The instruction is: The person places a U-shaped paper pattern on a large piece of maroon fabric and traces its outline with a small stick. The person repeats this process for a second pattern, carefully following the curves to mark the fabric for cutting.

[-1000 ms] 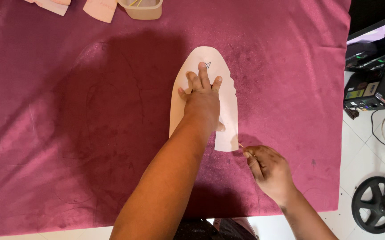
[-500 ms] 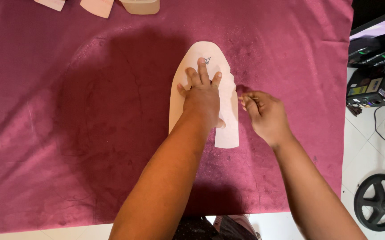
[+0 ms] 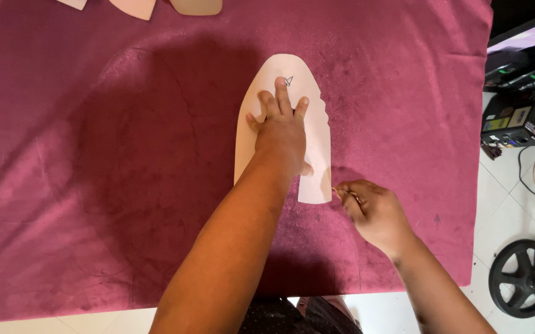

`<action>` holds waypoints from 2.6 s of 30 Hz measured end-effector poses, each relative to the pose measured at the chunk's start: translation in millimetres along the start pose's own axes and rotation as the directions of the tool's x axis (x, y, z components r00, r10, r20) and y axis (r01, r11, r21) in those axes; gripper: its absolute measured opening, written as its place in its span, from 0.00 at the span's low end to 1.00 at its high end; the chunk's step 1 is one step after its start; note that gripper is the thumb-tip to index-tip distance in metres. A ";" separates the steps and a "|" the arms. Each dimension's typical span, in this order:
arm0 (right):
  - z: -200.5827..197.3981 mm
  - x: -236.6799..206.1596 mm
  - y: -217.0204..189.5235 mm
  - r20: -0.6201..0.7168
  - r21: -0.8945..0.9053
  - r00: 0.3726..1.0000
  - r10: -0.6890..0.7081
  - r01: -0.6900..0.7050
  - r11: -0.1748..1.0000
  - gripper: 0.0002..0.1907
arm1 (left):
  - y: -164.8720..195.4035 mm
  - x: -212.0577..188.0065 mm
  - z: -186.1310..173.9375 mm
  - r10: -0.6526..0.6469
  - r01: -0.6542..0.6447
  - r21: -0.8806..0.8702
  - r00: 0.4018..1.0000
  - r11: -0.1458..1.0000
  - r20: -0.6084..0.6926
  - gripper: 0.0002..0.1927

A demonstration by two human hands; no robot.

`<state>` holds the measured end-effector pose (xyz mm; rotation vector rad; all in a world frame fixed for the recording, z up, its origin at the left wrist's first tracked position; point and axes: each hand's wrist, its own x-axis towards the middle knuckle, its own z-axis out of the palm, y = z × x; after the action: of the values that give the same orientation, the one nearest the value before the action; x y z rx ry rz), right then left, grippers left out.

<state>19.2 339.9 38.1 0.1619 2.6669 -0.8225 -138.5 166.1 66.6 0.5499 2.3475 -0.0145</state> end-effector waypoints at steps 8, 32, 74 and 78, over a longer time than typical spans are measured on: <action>7.8 -6.2 17.5 -0.059 0.086 0.987 -0.146 0.151 0.985 0.11 | 0.1 3.0 5.1 -0.004 0.004 -0.012 1.000 1.000 -0.011 0.75; 16.5 -30.1 29.0 -0.101 0.105 0.976 -0.192 0.202 0.974 0.09 | -1.9 5.6 7.7 0.001 -0.001 0.001 1.000 1.000 -0.009 0.76; 55.4 -24.5 21.3 -0.186 0.198 0.898 -0.399 0.432 0.880 0.04 | -5.1 9.5 10.5 0.021 -0.022 0.117 1.000 0.993 0.008 0.77; 60.5 -23.1 17.5 -0.175 0.201 0.923 -0.342 0.374 0.905 0.06 | -8.0 9.7 10.4 0.039 -0.038 0.113 0.999 0.993 -0.007 0.76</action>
<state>62.0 320.0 -9.5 -0.2369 2.7622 -1.2812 -141.2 161.0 51.4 0.6508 2.3547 -0.1279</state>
